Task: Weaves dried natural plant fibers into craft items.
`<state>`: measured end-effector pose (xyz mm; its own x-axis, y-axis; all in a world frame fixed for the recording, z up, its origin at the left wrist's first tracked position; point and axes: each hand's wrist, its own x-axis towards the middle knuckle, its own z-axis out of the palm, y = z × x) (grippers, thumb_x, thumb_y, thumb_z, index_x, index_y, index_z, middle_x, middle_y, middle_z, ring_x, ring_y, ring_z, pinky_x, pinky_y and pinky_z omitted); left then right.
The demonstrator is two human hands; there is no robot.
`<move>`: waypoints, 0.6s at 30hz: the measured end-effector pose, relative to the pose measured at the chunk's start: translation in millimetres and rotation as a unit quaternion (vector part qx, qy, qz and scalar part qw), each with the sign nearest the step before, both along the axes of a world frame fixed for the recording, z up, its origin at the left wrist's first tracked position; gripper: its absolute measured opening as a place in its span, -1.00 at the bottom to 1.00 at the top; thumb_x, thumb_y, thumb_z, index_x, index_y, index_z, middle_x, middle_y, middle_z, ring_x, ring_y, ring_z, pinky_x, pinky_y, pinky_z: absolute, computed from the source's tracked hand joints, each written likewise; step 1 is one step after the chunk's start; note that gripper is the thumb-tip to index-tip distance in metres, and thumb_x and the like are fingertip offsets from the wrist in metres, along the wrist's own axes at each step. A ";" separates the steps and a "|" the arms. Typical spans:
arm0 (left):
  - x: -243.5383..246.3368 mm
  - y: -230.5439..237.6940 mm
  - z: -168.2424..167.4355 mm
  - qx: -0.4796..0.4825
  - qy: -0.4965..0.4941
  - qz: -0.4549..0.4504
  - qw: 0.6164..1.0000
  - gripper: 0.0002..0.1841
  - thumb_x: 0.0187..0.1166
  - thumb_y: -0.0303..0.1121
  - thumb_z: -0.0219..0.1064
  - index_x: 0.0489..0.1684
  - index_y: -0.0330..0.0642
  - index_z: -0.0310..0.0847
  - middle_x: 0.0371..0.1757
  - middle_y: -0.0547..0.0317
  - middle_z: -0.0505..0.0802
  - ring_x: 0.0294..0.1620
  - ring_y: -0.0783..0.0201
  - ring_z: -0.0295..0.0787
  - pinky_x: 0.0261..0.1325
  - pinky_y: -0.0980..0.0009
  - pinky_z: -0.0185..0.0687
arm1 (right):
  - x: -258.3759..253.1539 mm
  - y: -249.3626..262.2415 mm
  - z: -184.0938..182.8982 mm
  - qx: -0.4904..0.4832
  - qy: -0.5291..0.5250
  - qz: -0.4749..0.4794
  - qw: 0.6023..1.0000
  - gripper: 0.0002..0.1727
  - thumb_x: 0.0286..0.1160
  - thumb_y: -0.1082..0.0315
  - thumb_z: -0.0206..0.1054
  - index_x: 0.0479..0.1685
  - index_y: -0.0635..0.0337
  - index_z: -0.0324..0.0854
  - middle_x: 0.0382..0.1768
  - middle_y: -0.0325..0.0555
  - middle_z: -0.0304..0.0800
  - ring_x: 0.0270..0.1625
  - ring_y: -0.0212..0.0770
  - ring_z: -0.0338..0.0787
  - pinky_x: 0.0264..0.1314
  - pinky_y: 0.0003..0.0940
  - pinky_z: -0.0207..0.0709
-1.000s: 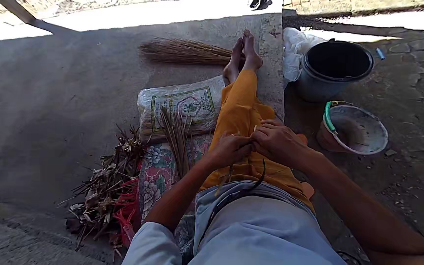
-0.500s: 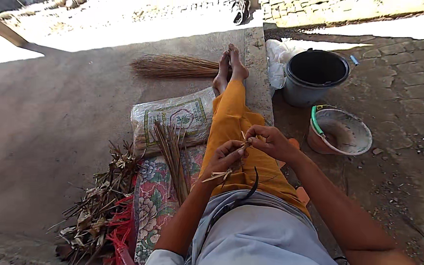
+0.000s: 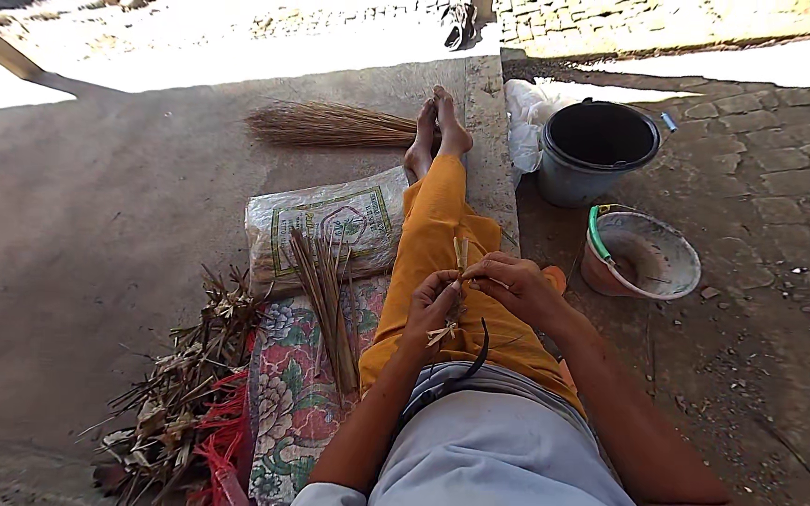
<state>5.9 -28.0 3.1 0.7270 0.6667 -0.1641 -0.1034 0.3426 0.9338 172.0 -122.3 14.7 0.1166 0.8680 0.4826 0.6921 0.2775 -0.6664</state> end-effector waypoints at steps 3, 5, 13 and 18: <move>-0.1 0.0 -3.1 0.018 0.010 -0.012 1.000 -0.78 0.73 -0.55 0.13 0.15 -0.40 0.64 -0.28 0.18 0.80 -0.29 0.42 0.75 -0.10 0.48 0.73 | 0.1 -0.9 0.3 -0.010 0.000 0.003 1.000 -0.84 0.53 0.41 0.37 -0.10 0.26 0.84 -0.13 -0.12 0.87 -0.01 -0.34 0.81 0.18 -0.46 0.65; -0.5 -0.5 -5.3 0.037 0.014 -0.024 0.999 -0.79 0.73 -0.55 0.14 0.12 -0.41 0.65 -0.28 0.20 0.81 -0.28 0.46 0.74 -0.11 0.52 0.69 | 0.5 -0.7 1.6 -0.016 0.012 0.011 1.000 -0.87 0.50 0.40 0.42 -0.17 0.24 0.85 -0.19 -0.14 0.87 -0.05 -0.38 0.81 0.13 -0.50 0.65; 0.7 -8.3 -12.4 0.074 0.008 -0.025 0.997 -0.85 0.71 -0.52 0.18 -0.02 -0.37 0.67 -0.31 0.27 0.81 -0.29 0.50 0.75 -0.10 0.53 0.70 | -8.7 -0.3 -2.1 -0.075 0.112 -0.004 0.991 -0.89 0.46 0.37 0.48 -0.26 0.23 0.86 -0.28 -0.18 0.76 -0.23 -0.50 0.73 -0.11 -0.62 0.65; 2.8 -11.1 -13.7 0.052 0.013 0.008 0.999 -0.83 0.71 -0.56 0.13 -0.11 -0.36 0.68 -0.34 0.26 0.81 -0.29 0.49 0.75 -0.08 0.51 0.71 | -29.9 3.9 -16.0 -0.056 0.023 -0.069 0.996 -0.76 0.64 0.29 0.31 -0.08 0.22 0.85 -0.20 -0.03 0.81 -0.12 -0.23 0.80 0.03 -0.32 0.70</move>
<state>8.7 -39.1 -10.6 0.7122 0.6929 -0.1129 -0.0832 0.2430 0.9664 142.2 -118.4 -1.3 0.2586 0.8903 0.3748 0.6867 0.1034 -0.7195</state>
